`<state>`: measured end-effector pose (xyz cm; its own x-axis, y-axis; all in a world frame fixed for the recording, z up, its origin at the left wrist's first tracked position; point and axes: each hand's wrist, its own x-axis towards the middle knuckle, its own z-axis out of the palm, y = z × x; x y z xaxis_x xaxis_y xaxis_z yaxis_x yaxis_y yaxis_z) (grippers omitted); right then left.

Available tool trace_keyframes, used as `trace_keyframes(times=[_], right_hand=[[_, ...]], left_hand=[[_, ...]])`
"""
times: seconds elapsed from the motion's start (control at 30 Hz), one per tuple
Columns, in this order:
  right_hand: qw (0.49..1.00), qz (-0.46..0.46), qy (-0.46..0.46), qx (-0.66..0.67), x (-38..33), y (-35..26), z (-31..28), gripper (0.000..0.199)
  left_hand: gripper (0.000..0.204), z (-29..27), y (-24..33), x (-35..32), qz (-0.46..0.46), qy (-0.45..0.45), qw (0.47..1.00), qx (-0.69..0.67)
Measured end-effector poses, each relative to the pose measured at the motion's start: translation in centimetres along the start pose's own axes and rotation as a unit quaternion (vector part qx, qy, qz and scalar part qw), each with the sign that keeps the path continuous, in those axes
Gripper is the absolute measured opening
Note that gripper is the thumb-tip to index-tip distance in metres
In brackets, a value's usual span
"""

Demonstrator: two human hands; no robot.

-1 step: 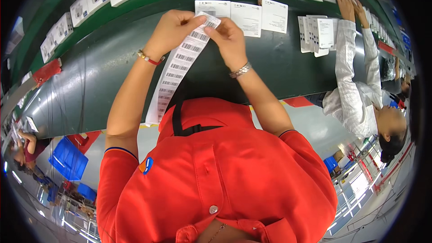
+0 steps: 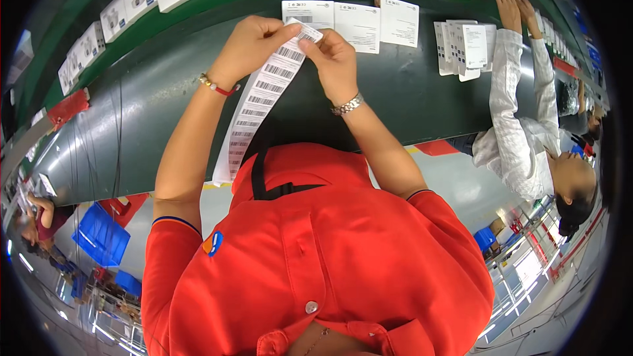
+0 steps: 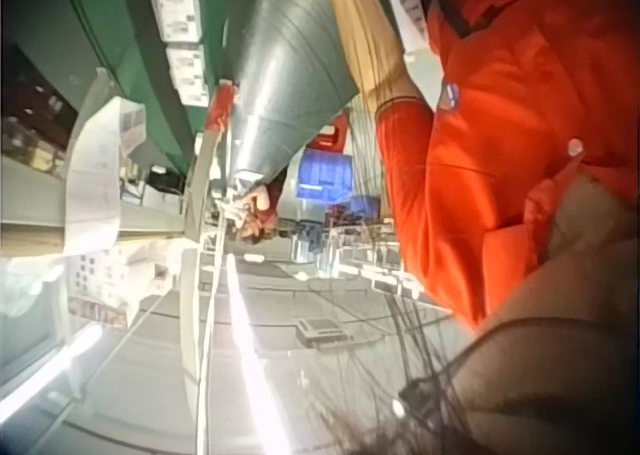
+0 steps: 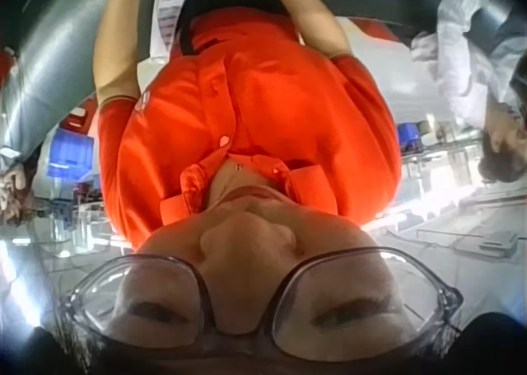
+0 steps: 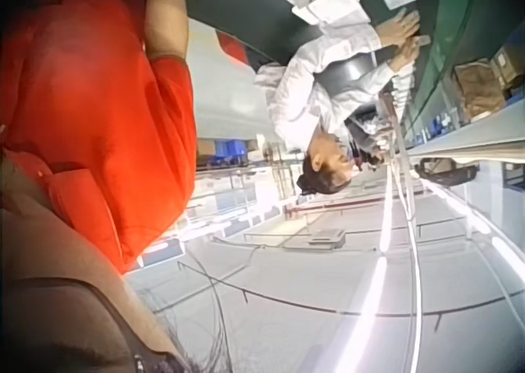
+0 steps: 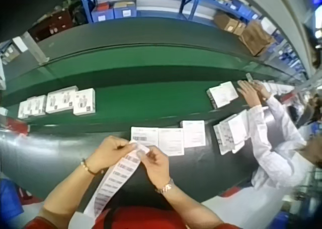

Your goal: The person places small product boxes in a line on the conveyor table, peels barcode stickers from a roll by hand, and adheres them onto the back of each box before pushing the labeled boxes down the line.

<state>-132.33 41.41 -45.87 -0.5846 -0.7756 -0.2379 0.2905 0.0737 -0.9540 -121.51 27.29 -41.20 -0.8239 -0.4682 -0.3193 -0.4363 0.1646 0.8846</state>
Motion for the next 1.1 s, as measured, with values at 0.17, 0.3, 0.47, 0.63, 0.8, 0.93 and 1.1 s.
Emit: trace_keyframes(times=[0.17, 0.3, 0.47, 0.63, 0.8, 0.93, 1.1], right_hand=[[0.998, 0.055, -0.014, 0.024, -0.4, -0.5, -1.5, 0.01], [0.995, -0.012, 0.094, -0.04, 0.2, -0.9, -2.4, 0.012], [0.888, -0.184, 0.158, -0.391, 4.0, -2.7, -8.5, 0.017], [0.88, -0.133, 0.137, -0.435, 5.1, -1.5, -9.6, 0.018], [0.856, -0.152, 0.151, -0.471, 5.1, -1.1, -9.2, 0.017], [0.786, -0.196, 0.181, -0.557, 4.8, -1.6, -8.1, 0.018], [0.711, -0.221, 0.236, -0.625, 4.9, -2.0, -9.1, 0.014]], left_hand=[[0.025, 0.8, 1.5, -0.1, -0.001, -0.093, 0.984, -0.151], [0.023, 2.1, 0.9, 0.9, 0.092, -0.032, 0.995, 0.005], [0.025, 3.9, 2.1, 1.1, 0.004, -0.076, 0.988, 0.134], [0.023, 5.5, 2.1, 1.6, 0.131, -0.025, 0.966, 0.224], [0.02, 6.7, 2.5, 2.6, 0.125, -0.056, 0.951, 0.276], [0.019, 7.6, 1.4, 3.0, 0.117, -0.057, 0.947, 0.294], [0.021, 6.6, 1.2, 3.7, 0.148, -0.045, 0.947, 0.282]])
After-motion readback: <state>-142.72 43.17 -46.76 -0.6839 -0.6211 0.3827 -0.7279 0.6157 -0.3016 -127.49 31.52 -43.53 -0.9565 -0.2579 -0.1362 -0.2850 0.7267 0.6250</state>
